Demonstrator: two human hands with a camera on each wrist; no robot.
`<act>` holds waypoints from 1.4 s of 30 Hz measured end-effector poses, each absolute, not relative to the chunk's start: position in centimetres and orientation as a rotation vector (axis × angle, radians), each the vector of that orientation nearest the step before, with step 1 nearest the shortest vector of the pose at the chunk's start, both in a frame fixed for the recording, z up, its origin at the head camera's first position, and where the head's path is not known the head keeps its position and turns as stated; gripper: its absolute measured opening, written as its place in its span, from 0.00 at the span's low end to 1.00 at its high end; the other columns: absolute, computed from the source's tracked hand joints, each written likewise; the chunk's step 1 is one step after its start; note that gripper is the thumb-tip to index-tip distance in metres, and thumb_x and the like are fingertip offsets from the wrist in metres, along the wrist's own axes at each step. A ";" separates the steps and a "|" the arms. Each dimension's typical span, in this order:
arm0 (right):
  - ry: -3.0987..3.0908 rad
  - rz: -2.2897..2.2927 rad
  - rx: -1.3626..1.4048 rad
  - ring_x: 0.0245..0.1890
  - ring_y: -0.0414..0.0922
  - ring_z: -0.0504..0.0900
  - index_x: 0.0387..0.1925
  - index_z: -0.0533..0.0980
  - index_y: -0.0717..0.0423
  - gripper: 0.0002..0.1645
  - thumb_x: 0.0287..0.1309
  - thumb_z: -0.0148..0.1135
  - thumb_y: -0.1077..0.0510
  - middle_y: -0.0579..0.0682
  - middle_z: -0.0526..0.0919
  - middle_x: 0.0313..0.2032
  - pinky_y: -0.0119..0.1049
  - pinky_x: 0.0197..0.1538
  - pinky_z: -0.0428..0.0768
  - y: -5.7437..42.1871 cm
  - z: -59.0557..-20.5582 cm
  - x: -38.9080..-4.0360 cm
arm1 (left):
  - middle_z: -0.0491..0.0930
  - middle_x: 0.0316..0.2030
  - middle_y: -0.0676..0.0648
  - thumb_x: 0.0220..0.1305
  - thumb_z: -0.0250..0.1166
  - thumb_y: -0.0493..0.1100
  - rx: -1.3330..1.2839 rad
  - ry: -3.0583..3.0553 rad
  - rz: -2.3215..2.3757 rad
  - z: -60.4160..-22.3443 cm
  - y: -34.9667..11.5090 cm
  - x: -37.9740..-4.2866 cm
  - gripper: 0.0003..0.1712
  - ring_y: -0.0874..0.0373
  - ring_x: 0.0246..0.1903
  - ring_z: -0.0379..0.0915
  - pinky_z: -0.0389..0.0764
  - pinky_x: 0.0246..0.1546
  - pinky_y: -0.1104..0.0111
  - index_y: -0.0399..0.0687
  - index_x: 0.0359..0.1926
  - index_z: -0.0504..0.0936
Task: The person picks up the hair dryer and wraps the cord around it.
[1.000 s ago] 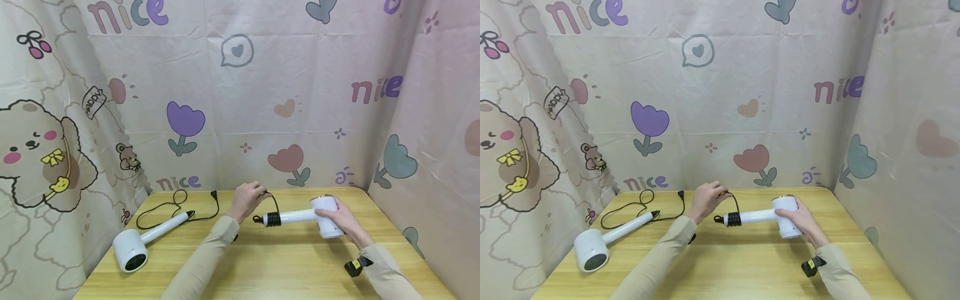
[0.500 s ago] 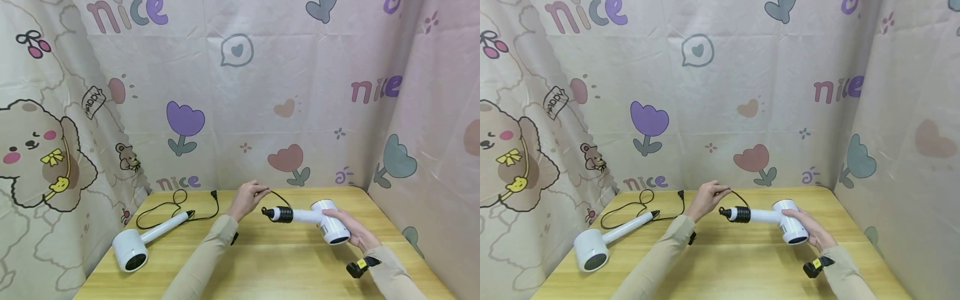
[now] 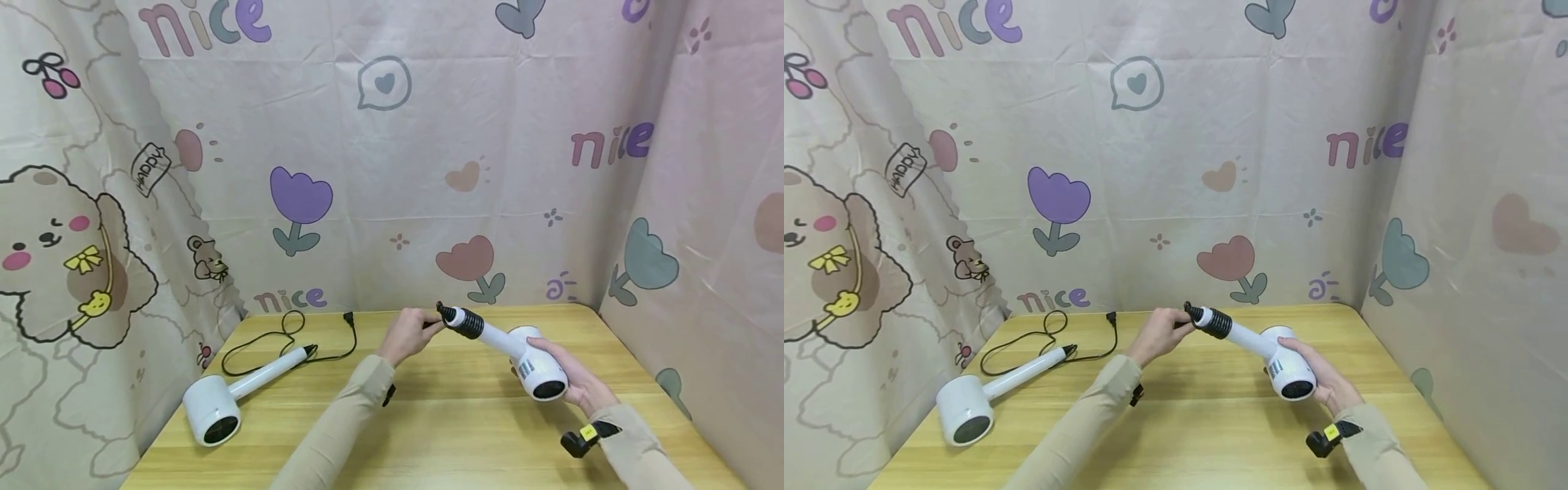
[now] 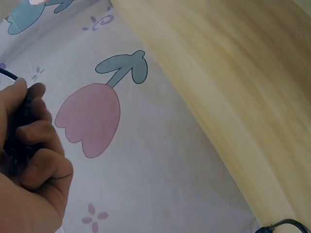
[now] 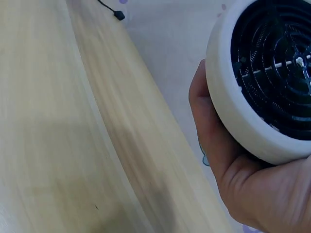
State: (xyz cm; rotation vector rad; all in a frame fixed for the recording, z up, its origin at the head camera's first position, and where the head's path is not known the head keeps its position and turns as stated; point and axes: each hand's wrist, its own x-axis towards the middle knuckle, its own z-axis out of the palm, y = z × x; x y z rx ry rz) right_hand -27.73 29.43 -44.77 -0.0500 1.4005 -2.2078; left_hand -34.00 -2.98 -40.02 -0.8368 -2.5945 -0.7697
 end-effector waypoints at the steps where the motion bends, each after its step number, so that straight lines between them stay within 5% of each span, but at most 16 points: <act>1: 1.368 -2.217 -0.052 0.48 0.49 0.84 0.68 0.44 0.49 0.32 0.74 0.42 0.42 0.53 0.80 0.48 0.40 0.48 0.84 29.3 -44.7 -27.7 | 0.88 0.34 0.54 0.66 0.64 0.53 -0.835 -2.606 -0.781 -40.1 -2.9 -34.0 0.12 0.69 0.22 0.71 0.72 0.22 0.76 0.57 0.43 0.90; 5: 1.200 -2.260 -0.063 0.47 0.50 0.84 0.60 0.53 0.46 0.21 0.75 0.39 0.43 0.55 0.82 0.47 0.40 0.48 0.84 28.9 -44.4 -27.5 | 0.88 0.36 0.54 0.66 0.64 0.54 -0.833 -2.632 -0.831 -40.4 -2.6 -33.9 0.13 0.69 0.28 0.77 0.77 0.30 0.75 0.56 0.42 0.90; 10: 1.021 -2.329 0.036 0.45 0.49 0.83 0.57 0.55 0.45 0.19 0.74 0.44 0.42 0.55 0.80 0.45 0.40 0.51 0.83 28.3 -43.7 -27.4 | 0.88 0.36 0.57 0.66 0.64 0.52 -0.874 -2.589 -0.778 -40.6 -2.0 -33.4 0.11 0.69 0.35 0.82 0.81 0.37 0.74 0.56 0.39 0.91; 17: 1.114 -2.490 0.259 0.36 0.43 0.84 0.55 0.57 0.49 0.23 0.70 0.52 0.44 0.48 0.83 0.36 0.35 0.45 0.84 27.0 -42.9 -27.5 | 0.84 0.27 0.54 0.69 0.63 0.44 -0.973 -2.581 -0.793 -40.8 -1.2 -32.6 0.09 0.69 0.23 0.70 0.72 0.25 0.79 0.47 0.37 0.88; 22: 1.393 -2.540 0.291 0.33 0.38 0.84 0.54 0.60 0.51 0.21 0.70 0.53 0.46 0.43 0.84 0.32 0.31 0.42 0.83 26.1 -42.7 -27.7 | 0.80 0.26 0.53 0.67 0.62 0.38 -1.041 -2.555 -0.745 -41.4 -1.3 -32.2 0.04 0.68 0.23 0.68 0.72 0.24 0.80 0.44 0.36 0.83; 27: 1.870 -2.479 0.430 0.30 0.37 0.83 0.65 0.52 0.60 0.41 0.64 0.63 0.46 0.41 0.81 0.32 0.32 0.40 0.84 25.2 -42.9 -27.3 | 0.86 0.38 0.46 0.65 0.62 0.35 -1.037 -2.488 -0.777 -41.8 -1.2 -31.9 0.12 0.69 0.26 0.73 0.74 0.26 0.84 0.40 0.49 0.83; 31: 2.148 -2.326 0.505 0.33 0.35 0.79 0.73 0.39 0.64 0.60 0.59 0.66 0.41 0.50 0.74 0.47 0.30 0.39 0.81 24.7 -43.0 -27.0 | 0.87 0.39 0.44 0.64 0.64 0.34 -1.015 -2.439 -0.831 -42.0 -0.8 -32.0 0.12 0.67 0.27 0.78 0.75 0.26 0.85 0.41 0.49 0.81; 36: 2.315 -2.234 0.540 0.38 0.39 0.76 0.75 0.34 0.62 0.68 0.55 0.68 0.38 0.64 0.61 0.63 0.29 0.39 0.79 24.3 -43.1 -27.0 | 0.86 0.36 0.43 0.62 0.68 0.37 -0.912 -2.392 -0.898 -42.4 -0.4 -32.5 0.10 0.62 0.30 0.81 0.79 0.31 0.81 0.44 0.44 0.78; 42: 2.518 -2.084 0.491 0.49 0.49 0.73 0.74 0.36 0.64 0.65 0.57 0.66 0.37 0.67 0.58 0.65 0.29 0.41 0.77 24.0 -43.5 -26.8 | 0.86 0.35 0.46 0.61 0.70 0.41 -0.864 -2.407 -0.928 -43.1 0.1 -33.3 0.13 0.66 0.27 0.76 0.76 0.28 0.80 0.44 0.46 0.79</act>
